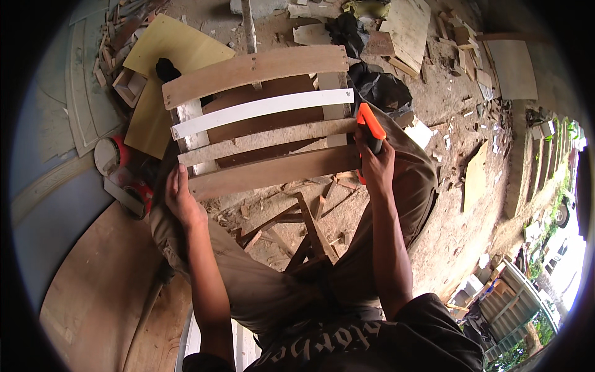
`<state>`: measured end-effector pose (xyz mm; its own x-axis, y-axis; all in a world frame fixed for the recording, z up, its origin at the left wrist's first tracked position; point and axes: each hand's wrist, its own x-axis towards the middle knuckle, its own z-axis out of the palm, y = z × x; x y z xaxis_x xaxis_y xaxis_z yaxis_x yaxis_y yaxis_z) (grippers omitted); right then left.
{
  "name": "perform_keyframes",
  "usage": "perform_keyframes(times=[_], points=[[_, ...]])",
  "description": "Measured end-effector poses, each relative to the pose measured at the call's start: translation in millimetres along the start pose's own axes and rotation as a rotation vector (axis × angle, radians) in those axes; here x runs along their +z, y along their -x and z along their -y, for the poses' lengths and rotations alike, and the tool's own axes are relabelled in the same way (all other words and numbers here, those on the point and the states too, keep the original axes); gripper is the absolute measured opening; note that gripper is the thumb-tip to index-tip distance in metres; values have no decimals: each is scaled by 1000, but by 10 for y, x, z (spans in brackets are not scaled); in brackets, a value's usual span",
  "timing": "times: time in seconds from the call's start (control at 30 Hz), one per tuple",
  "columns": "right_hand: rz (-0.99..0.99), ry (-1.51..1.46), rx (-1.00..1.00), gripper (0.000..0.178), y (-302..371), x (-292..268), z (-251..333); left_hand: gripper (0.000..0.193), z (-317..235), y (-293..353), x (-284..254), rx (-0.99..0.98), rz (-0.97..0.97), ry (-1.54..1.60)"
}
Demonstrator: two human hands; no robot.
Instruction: The person assembles a small wooden frame by hand, aligning slats and securing them with a hammer and nails. They retrieve nails from a black plastic bag and continue hammering the frame together.
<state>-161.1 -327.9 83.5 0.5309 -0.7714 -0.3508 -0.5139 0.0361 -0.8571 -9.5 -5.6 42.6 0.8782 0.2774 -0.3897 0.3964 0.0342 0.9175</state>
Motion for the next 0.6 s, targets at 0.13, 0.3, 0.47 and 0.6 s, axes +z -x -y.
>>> perform_keyframes(times=[0.13, 0.3, 0.47, 0.6], points=[[15, -1, 32, 24, -15, -10, -1, 23, -25, 28, 14, 11, 17, 5], [33, -32, 59, 23, -24, -23, -29, 25, 85, -59, -104, 49, 101, -55], [-2, -53, 33, 19, -33, 43, -14, 19, 13, -18, -63, 23, 81, -29], [-17, -25, 55, 22, -40, 4, -76, 19, 80, -30, -78, 50, 46, -41]])
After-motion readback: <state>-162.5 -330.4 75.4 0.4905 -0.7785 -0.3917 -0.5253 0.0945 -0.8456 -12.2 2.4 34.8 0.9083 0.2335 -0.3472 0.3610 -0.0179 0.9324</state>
